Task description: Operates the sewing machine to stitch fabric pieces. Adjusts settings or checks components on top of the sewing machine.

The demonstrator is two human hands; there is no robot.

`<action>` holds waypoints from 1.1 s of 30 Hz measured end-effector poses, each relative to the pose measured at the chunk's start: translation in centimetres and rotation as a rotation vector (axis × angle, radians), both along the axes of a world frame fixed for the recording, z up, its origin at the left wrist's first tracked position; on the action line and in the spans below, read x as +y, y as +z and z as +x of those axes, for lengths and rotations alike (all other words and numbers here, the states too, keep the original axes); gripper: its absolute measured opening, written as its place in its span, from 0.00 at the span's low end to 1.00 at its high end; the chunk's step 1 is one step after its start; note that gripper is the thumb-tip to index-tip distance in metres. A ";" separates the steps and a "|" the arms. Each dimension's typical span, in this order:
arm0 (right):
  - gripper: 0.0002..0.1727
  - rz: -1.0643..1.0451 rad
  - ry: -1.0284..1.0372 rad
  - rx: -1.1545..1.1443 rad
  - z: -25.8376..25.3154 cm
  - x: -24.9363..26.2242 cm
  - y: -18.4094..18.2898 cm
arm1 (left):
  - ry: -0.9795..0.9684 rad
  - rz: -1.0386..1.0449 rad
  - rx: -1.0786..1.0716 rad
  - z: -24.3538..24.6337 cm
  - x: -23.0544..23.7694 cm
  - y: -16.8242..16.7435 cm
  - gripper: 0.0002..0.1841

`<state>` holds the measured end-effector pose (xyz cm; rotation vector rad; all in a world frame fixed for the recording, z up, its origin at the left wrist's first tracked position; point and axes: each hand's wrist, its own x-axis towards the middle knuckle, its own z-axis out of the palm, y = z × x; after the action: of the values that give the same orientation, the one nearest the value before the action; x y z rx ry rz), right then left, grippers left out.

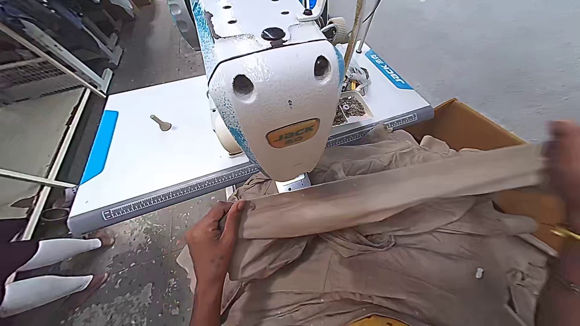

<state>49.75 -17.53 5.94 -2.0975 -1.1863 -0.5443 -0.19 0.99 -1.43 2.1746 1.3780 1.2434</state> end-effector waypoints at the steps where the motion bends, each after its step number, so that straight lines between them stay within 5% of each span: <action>1: 0.33 -0.077 -0.003 -0.110 0.6 2.7 -1.2 | 0.041 0.013 0.073 0.0 0.3 -0.6 0.25; 6: 0.35 -0.176 0.127 -0.334 2.0 9.6 -6.4 | 0.161 0.050 0.272 0.3 2.1 -0.9 0.28; 19: 0.34 -0.309 0.224 -0.343 2.7 13.0 -8.5 | 0.151 0.014 0.345 0.0 2.9 -0.9 0.28; 22: 0.27 -0.547 0.234 -0.202 2.4 14.0 -8.3 | 0.137 0.049 0.387 0.2 2.7 -1.3 0.27; 25: 0.11 -0.625 0.342 -0.048 -0.6 16.1 -6.9 | -0.022 0.002 0.406 1.1 2.7 -0.9 0.20; 29: 0.11 -0.320 0.631 -0.054 -9.1 20.0 -6.1 | -0.186 -0.252 0.173 4.8 1.7 0.5 0.25; 33: 0.13 -0.272 0.660 -0.150 -12.9 23.9 -8.3 | -0.107 -0.485 0.074 7.3 1.6 0.1 0.25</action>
<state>36.87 6.38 -2.40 -1.7313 -2.0149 -0.2379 7.10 2.62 -1.31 1.9342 1.3937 0.7027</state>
